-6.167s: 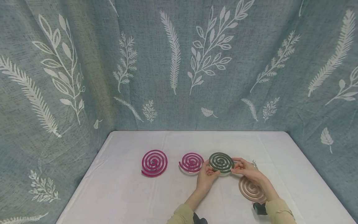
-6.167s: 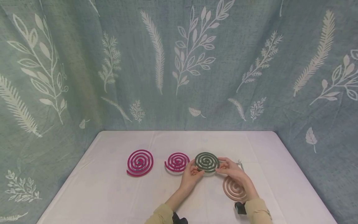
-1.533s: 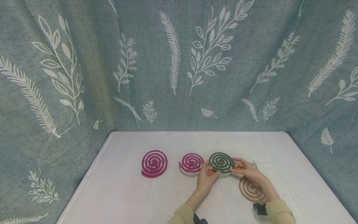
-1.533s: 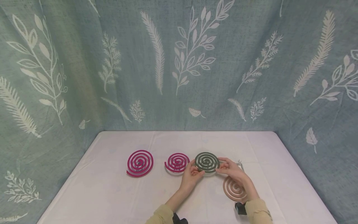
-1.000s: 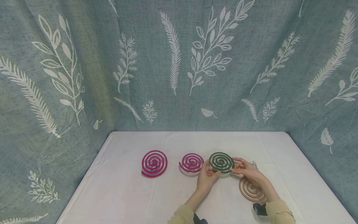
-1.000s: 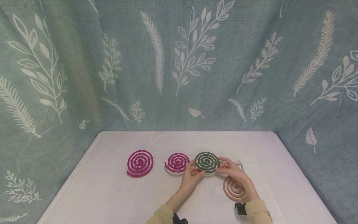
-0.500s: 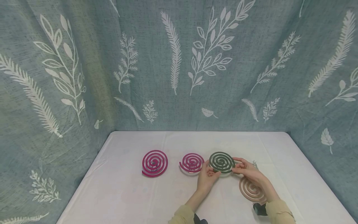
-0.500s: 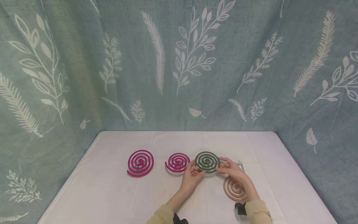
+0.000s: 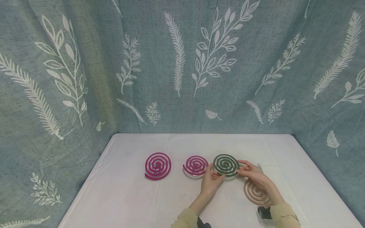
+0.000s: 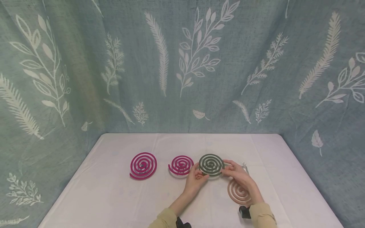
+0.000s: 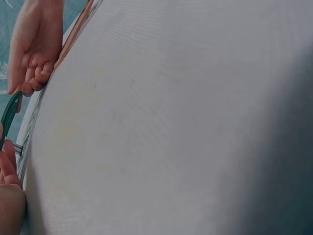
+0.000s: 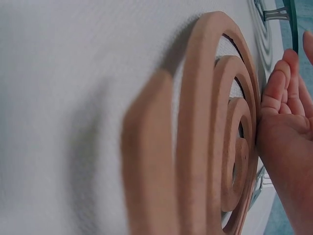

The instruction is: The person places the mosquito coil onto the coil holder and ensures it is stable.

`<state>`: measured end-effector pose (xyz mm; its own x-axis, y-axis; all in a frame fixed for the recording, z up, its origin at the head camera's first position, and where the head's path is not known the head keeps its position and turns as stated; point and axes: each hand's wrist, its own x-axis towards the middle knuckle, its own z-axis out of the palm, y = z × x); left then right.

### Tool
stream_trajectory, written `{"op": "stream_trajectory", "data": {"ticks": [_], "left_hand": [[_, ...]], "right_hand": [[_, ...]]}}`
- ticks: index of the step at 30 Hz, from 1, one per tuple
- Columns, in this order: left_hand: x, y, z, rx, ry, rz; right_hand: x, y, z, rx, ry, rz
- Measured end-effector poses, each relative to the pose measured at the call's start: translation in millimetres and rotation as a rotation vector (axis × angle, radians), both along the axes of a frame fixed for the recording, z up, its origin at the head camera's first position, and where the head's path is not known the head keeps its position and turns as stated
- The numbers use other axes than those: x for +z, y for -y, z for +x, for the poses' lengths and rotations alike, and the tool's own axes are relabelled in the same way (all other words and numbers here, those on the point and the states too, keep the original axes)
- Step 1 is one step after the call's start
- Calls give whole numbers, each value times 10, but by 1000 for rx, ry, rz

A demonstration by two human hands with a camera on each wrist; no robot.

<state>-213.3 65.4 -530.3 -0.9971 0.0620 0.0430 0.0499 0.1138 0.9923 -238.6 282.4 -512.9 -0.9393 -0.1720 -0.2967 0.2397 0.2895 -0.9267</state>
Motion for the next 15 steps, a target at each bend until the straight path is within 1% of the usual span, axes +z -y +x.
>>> {"op": "stream_trajectory", "data": {"ticks": [5, 11, 15], "left_hand": [[10, 5, 4, -8, -1, -1], [27, 42, 16, -47, -6, -1], [29, 62, 25, -64, -3, -22]], "right_hand": [[0, 3, 0, -10, 3, 8], [8, 14, 8, -17, -4, 16], [10, 17, 6, -31, -1, 26]]}}
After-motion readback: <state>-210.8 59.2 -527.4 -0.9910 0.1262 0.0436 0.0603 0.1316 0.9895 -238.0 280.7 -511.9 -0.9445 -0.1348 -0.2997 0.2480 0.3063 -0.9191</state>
